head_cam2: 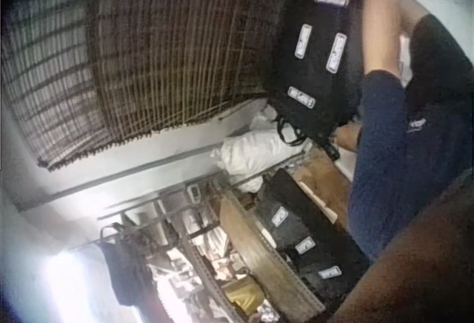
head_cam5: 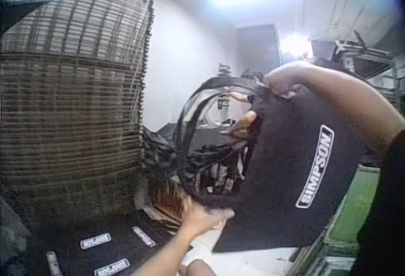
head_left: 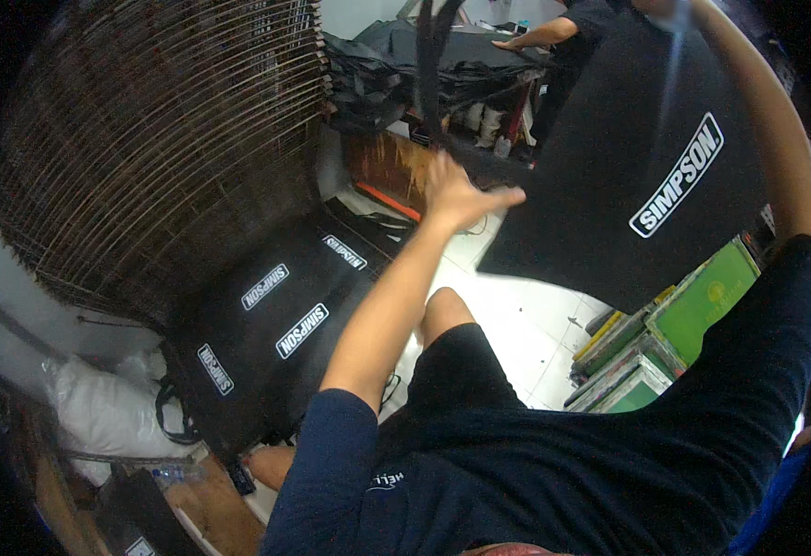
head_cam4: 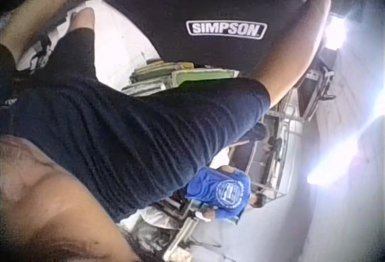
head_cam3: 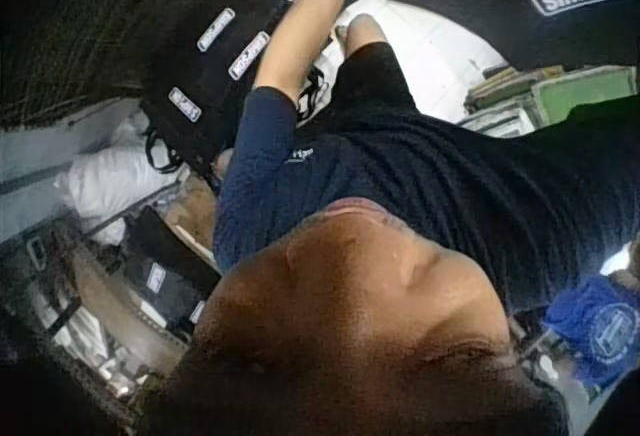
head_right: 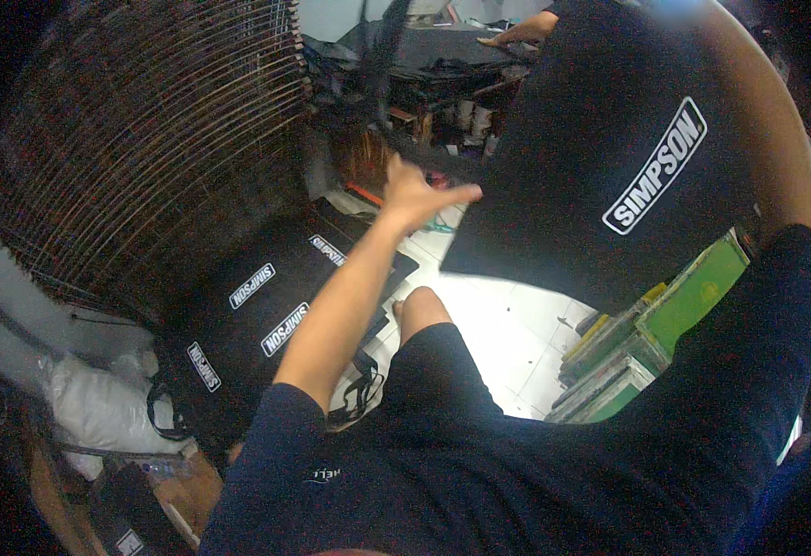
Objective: The person sits on the floor and repeatedly folds and unfolds black Simpson-branded bags. They handle the bags one at a time, smoothing and aligning them before stacking them on the floor.
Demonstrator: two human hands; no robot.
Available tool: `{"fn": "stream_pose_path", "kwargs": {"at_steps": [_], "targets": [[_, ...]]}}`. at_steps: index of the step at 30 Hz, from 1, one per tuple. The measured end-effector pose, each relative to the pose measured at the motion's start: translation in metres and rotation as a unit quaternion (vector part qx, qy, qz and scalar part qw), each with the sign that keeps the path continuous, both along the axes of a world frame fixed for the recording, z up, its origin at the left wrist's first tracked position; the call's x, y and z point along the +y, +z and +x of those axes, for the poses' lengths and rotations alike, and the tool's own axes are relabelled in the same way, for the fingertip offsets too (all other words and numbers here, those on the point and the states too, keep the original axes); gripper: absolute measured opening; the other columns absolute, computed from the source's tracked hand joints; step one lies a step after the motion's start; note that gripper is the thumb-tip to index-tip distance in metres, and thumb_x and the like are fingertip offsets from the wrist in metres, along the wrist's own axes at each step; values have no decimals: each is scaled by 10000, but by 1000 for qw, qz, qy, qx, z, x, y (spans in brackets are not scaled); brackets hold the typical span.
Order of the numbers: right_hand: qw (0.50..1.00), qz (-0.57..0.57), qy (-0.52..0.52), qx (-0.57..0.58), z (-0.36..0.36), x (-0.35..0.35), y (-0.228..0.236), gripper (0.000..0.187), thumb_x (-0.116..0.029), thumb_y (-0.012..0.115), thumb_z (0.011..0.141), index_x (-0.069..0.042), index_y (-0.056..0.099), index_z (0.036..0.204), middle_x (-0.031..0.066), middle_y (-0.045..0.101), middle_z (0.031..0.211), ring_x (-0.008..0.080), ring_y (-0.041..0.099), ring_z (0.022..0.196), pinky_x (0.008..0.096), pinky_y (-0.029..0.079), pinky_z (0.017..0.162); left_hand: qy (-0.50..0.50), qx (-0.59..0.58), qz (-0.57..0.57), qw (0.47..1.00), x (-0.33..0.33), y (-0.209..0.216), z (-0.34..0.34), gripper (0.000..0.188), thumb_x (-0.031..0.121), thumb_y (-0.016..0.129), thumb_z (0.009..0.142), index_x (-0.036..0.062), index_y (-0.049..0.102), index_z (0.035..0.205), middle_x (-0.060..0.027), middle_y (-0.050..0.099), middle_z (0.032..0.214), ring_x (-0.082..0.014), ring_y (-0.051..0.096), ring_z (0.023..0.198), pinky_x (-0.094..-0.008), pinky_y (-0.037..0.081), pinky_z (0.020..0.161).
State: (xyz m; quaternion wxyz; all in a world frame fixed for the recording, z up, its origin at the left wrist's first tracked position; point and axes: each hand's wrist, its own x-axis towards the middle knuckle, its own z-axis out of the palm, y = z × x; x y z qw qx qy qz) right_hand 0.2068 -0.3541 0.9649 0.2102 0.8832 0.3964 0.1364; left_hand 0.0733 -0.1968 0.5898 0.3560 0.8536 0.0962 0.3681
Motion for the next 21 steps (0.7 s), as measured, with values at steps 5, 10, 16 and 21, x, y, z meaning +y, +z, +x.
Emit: {"fn": "stream_pose_path", "kwargs": {"at_steps": [5,10,16,21], "targets": [[984,-97,140,-52,40,71,-28,249,-35,486,702,48,620,894,202,636,811,285,615,740,428,483,717,-221,79,-434,870,-74,-35,-56,581,291,742,752,-15,500,1182,-125,591,1125,-222,564,1027,-331,423,907],[966,-84,237,-64,14,164,-89,381,-157,564,757,-2,569,1105,223,598,1077,358,559,1021,443,436,852,-304,18,-436,847,-65,-2,-114,467,206,696,795,9,510,1175,-98,611,1099,-207,577,990,-324,427,909],[921,97,372,64,-4,186,-96,482,-261,527,849,-58,461,1281,167,509,1250,317,494,1122,417,404,922,-277,-160,-463,827,6,67,-131,373,205,619,811,38,540,1135,-98,622,1010,-205,613,843,-329,488,779],[854,252,427,158,57,37,-196,445,-298,401,951,-50,431,1319,96,517,1251,217,527,1094,337,436,907,-262,-183,-518,794,20,69,-108,281,25,593,772,5,547,1049,-152,640,906,-283,636,762,-411,509,701]]}}
